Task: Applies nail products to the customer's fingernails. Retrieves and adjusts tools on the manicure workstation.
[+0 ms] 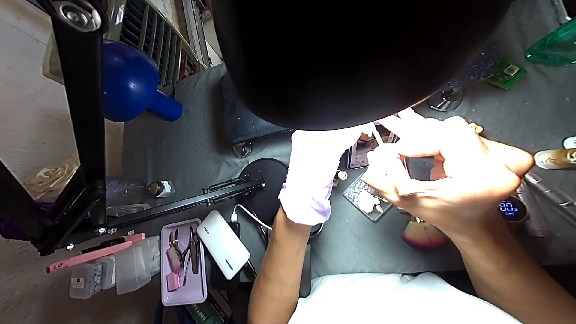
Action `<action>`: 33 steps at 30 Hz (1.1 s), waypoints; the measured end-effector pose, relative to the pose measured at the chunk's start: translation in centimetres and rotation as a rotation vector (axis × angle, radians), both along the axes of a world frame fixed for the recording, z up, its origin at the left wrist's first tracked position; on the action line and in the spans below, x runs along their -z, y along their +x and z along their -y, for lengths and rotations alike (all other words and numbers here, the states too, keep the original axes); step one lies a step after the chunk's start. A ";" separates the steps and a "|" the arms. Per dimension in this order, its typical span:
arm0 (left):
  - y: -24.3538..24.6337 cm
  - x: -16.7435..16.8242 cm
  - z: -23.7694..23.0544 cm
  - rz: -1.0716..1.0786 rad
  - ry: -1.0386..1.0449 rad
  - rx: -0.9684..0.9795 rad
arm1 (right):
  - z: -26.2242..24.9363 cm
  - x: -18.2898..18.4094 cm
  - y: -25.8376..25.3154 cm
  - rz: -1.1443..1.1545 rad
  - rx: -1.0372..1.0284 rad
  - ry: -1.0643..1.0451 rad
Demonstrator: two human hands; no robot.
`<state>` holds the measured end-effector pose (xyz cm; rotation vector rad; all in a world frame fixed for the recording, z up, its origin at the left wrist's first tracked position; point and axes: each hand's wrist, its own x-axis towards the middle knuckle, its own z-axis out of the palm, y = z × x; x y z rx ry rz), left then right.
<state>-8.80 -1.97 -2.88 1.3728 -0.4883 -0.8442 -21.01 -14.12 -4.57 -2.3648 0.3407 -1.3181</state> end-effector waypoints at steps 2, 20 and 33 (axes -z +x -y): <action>0.0 -0.1 0.0 -0.001 0.013 0.002 | -0.1 0.0 0.0 0.006 -0.005 0.015; -0.1 0.0 0.2 0.006 0.005 -0.019 | 0.0 0.2 0.0 0.006 -0.014 -0.003; -0.1 0.0 0.0 0.000 -0.011 -0.010 | 0.0 0.2 0.0 -0.003 -0.030 0.011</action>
